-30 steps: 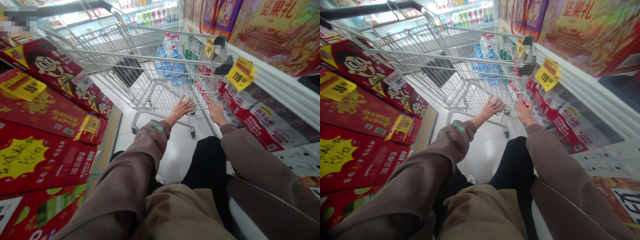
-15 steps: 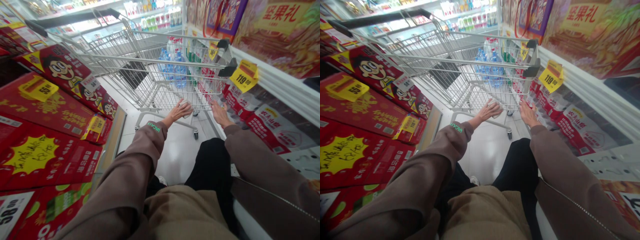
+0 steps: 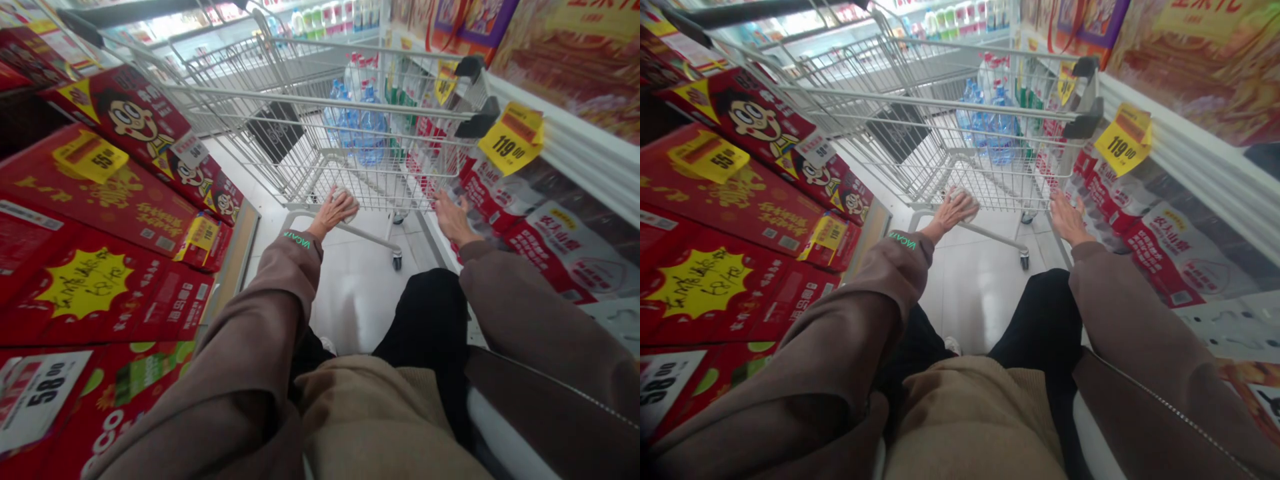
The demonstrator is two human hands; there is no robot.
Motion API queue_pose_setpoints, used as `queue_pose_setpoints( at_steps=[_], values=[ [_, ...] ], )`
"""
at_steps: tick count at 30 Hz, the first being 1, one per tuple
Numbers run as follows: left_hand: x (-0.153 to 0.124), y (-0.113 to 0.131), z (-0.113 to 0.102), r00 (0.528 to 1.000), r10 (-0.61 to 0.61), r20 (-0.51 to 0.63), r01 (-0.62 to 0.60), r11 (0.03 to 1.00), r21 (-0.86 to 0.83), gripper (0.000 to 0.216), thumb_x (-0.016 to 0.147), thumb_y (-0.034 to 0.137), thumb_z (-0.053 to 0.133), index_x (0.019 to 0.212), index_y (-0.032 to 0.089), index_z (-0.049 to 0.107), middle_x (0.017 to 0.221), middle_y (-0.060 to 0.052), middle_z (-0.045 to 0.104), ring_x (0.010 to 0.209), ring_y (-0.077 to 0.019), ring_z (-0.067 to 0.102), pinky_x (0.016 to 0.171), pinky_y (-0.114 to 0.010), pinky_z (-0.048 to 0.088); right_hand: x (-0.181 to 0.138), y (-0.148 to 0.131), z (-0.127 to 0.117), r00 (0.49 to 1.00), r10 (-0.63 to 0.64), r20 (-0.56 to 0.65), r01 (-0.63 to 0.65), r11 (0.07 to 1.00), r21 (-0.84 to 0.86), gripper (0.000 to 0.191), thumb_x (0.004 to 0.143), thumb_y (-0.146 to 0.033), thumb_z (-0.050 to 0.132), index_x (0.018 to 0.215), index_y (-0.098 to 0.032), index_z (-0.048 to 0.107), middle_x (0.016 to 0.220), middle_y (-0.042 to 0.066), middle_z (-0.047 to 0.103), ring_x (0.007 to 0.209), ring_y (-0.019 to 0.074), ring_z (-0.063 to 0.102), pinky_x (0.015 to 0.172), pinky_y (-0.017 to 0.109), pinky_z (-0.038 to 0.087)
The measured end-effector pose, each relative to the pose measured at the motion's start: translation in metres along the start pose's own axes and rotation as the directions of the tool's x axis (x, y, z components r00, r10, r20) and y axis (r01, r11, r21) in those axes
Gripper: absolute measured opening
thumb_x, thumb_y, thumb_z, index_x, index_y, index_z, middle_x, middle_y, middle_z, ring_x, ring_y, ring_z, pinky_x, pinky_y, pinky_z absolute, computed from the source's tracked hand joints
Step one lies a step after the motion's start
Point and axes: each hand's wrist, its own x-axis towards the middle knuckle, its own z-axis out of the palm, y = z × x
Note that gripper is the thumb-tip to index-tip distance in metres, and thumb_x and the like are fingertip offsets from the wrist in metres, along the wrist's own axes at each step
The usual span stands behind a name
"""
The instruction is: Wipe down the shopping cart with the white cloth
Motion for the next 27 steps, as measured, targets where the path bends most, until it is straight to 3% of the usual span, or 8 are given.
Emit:
queue_pose_setpoints(
  at_steps=[5,8,11,13,15,18,24,27],
  values=[
    [0.055,0.042,-0.002,0.991,0.128,-0.047,-0.128,0.992,-0.005,0.058,0.099,0.009,0.046,0.152,0.034,0.043,0.155,-0.008,0.051,0.150,-0.0275,0.041,0.127,-0.072,0.023,0.001,-0.003,-0.005,0.999,0.025,0.047,-0.024,0.999,-0.037,0.059,0.105,-0.033,0.016,0.151,-0.019,0.050,0.162,0.014,0.048,0.152,0.0323,0.043,0.128,0.069,0.012],
    [0.068,0.048,0.000,0.988,0.142,-0.055,-0.143,0.989,-0.027,0.055,0.101,0.009,0.043,0.151,0.031,0.045,0.156,-0.009,0.051,0.151,-0.0257,0.039,0.128,-0.072,0.023,0.001,-0.002,-0.005,0.998,0.030,0.051,-0.026,0.997,-0.067,0.059,0.105,-0.032,0.015,0.152,-0.017,0.049,0.160,0.015,0.051,0.153,0.0297,0.042,0.129,0.067,0.013],
    [0.044,0.027,0.005,0.997,0.080,-0.023,-0.081,0.995,-0.054,0.044,0.101,0.012,0.045,0.139,0.029,0.058,0.151,-0.008,0.056,0.149,-0.0258,0.044,0.129,-0.069,0.023,0.001,0.000,-0.004,1.000,0.005,0.025,-0.004,0.999,-0.044,0.059,0.106,-0.034,0.013,0.148,-0.018,0.052,0.159,0.014,0.051,0.151,0.0277,0.044,0.129,0.066,0.013],
    [0.012,0.005,0.008,0.999,-0.039,0.002,0.039,0.997,-0.062,0.040,0.099,0.013,0.050,0.133,0.030,0.063,0.146,-0.008,0.059,0.146,-0.0279,0.047,0.128,-0.069,0.025,0.001,0.001,-0.003,1.000,-0.009,0.007,0.010,1.000,-0.027,0.059,0.106,-0.035,0.014,0.147,-0.018,0.053,0.159,0.014,0.051,0.149,0.0277,0.047,0.129,0.067,0.012],
    [-0.019,-0.015,0.010,0.984,-0.180,0.010,0.181,0.982,-0.058,0.040,0.097,0.012,0.052,0.129,0.031,0.066,0.143,-0.010,0.061,0.143,-0.0304,0.050,0.126,-0.072,0.026,0.000,0.001,-0.001,1.000,-0.007,-0.003,0.007,1.000,-0.021,0.059,0.105,-0.035,0.014,0.147,-0.017,0.053,0.160,0.015,0.050,0.148,0.0289,0.049,0.129,0.068,0.012],
    [-0.039,-0.029,0.010,0.974,-0.225,-0.001,0.225,0.974,-0.018,0.042,0.098,0.012,0.050,0.132,0.032,0.064,0.143,-0.012,0.061,0.143,-0.0317,0.049,0.125,-0.072,0.026,-0.001,-0.003,0.003,1.000,0.011,-0.018,-0.012,1.000,-0.024,0.061,0.104,-0.036,0.014,0.147,-0.018,0.054,0.161,0.016,0.048,0.150,0.0310,0.046,0.129,0.067,0.014],
    [0.027,0.004,0.007,0.996,0.071,-0.060,-0.072,0.997,-0.008,0.058,0.099,0.010,0.049,0.150,0.039,0.047,0.154,-0.007,0.054,0.149,-0.0271,0.043,0.126,-0.068,0.028,-0.002,-0.005,0.003,0.999,0.003,-0.041,-0.004,1.000,-0.025,0.062,0.104,-0.037,0.014,0.146,-0.016,0.054,0.159,0.017,0.050,0.151,0.0309,0.045,0.128,0.067,0.016],
    [0.043,0.011,0.007,0.993,0.102,-0.062,-0.102,0.995,0.000,0.054,0.100,0.010,0.049,0.148,0.035,0.051,0.154,-0.007,0.054,0.148,-0.0250,0.044,0.128,-0.067,0.025,-0.003,-0.005,0.001,1.000,0.003,-0.028,-0.004,0.999,-0.050,0.063,0.104,-0.036,0.013,0.146,-0.014,0.054,0.160,0.019,0.049,0.151,0.0297,0.045,0.129,0.065,0.016]
  ],
)
